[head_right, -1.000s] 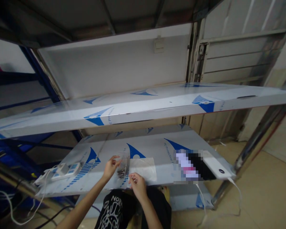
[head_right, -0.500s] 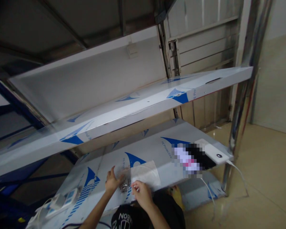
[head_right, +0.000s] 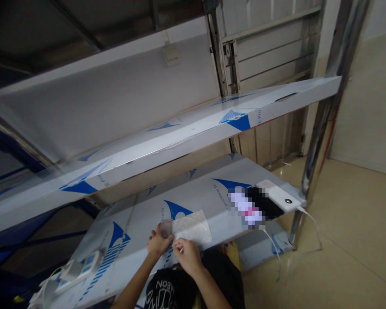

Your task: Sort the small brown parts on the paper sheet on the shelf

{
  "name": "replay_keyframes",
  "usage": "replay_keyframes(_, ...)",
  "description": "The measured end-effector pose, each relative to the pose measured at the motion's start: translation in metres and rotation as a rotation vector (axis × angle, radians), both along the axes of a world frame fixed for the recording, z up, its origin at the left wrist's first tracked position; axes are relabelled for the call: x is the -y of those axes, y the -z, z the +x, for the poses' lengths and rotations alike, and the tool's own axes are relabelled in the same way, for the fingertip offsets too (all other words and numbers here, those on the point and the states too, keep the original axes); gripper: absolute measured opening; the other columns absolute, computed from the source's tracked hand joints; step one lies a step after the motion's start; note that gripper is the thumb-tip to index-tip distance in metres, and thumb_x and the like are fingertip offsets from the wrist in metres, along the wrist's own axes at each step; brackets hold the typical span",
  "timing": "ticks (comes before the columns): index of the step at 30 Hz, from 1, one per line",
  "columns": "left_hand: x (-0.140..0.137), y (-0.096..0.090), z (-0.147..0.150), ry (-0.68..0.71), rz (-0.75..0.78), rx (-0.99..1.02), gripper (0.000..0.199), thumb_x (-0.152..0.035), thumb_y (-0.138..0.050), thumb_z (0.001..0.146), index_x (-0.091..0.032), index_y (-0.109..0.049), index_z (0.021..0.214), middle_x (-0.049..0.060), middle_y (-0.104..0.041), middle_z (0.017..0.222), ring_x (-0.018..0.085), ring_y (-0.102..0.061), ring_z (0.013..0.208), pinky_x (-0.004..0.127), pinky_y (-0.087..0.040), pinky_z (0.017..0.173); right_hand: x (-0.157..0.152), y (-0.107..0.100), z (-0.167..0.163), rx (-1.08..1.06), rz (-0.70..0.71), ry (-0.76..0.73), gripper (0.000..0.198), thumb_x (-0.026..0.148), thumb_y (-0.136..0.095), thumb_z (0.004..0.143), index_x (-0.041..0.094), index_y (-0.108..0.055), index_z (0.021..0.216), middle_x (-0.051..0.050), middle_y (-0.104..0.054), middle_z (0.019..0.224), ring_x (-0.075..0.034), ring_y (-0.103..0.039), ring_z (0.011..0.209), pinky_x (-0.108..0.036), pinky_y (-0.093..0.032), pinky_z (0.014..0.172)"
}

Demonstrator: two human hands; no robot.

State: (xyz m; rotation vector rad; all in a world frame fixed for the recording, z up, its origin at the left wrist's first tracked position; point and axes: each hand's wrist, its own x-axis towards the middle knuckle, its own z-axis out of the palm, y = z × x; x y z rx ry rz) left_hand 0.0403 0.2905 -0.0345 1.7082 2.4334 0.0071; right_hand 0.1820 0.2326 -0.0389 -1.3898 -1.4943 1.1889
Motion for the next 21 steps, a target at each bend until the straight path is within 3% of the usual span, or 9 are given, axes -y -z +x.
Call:
replay_keyframes(5,0.002,0.004,0.000,-0.010,0.013,0.020,0.075,-0.051,-0.046,0.066,-0.019,-0.027,0.131,0.017,-0.044,0.119,0.036,-0.048,0.104,0.046,-0.041,0.077,-0.001,0.005,-0.001,-0.018,0.083,0.000,0.018,0.024,-0.047,0.075,0.021,-0.065,0.078,-0.001,-0.068,0.067,-0.014,-0.060,0.055,-0.021,-0.042,0.053)
replay_keyframes(21,0.022,0.013,-0.037,-0.070,0.040,0.000,0.062,-0.043,-0.044,0.071,-0.016,-0.032,0.126,0.019,-0.042,0.121,0.033,-0.050,0.104,0.042,-0.042,0.076,0.004,0.005,-0.002,0.089,0.099,-0.052,0.020,0.027,-0.048,0.077,0.021,-0.066,0.083,-0.001,-0.068,0.070,-0.013,-0.060,0.056,-0.019,-0.039,0.052)
